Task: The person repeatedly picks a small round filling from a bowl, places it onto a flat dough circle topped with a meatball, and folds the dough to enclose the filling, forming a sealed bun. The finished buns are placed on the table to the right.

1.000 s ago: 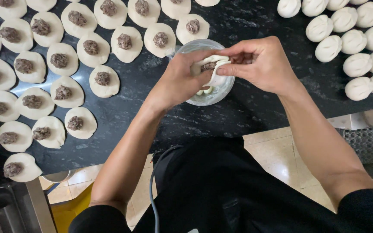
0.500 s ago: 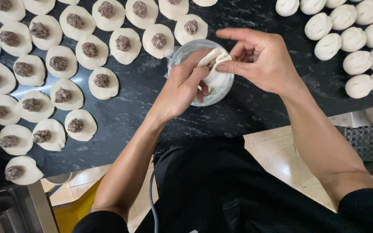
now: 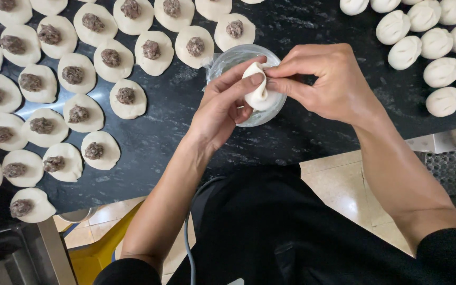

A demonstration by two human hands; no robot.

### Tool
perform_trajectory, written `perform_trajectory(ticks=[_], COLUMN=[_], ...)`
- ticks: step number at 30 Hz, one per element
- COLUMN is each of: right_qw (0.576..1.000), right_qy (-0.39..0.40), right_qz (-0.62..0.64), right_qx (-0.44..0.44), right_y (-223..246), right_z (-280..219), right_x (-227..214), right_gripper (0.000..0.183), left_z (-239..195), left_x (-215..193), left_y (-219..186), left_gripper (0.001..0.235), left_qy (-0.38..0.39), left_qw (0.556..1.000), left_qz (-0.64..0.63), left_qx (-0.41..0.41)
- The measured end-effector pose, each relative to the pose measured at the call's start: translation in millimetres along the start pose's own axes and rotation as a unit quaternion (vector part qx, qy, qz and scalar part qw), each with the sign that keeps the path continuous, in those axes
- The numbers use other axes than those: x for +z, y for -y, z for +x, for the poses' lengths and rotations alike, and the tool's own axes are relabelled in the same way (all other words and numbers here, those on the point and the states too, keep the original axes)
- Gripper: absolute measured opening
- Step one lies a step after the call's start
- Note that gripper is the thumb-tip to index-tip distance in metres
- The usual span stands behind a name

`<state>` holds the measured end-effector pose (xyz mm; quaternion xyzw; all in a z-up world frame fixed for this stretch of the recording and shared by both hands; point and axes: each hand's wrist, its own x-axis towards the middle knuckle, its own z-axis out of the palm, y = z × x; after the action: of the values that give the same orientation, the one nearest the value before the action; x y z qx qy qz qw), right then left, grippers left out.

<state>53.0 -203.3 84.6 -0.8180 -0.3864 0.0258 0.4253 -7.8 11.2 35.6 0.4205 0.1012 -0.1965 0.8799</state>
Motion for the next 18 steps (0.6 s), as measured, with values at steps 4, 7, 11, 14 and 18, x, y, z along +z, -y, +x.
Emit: perform_trajectory(ticks=[4, 7, 11, 14, 18], right_qw=[0.998, 0.999, 0.998, 0.997, 1.0], right_qy=[0.026, 0.014, -0.006, -0.003, -0.004], right_qz=[0.049, 0.04, 0.061, 0.077, -0.003], right_qx=[0.009, 0.008, 0.029, -0.022, -0.006], right_y=[4, 5, 4, 7, 21], right_z=[5, 3, 3, 4, 8], right_x=[2, 12, 11, 0, 2], right_gripper=[0.017, 0.017, 0.016, 0.016, 0.029], left_z=[2, 4, -3, -2, 14], left_x=[4, 15, 17, 9, 12], left_y=[0, 2, 1, 0, 11], left_gripper=[0.043, 0.045, 0.044, 0.055, 0.074], left_qy=[0.031, -0.025, -0.015, 0.06, 0.044], left_qw=[0.999, 0.999, 0.994, 0.994, 0.997], left_qz=[-0.015, 0.022, 0.045, -0.073, -0.038], left_qx=[0.014, 0.04, 0.104, 0.049, 0.054])
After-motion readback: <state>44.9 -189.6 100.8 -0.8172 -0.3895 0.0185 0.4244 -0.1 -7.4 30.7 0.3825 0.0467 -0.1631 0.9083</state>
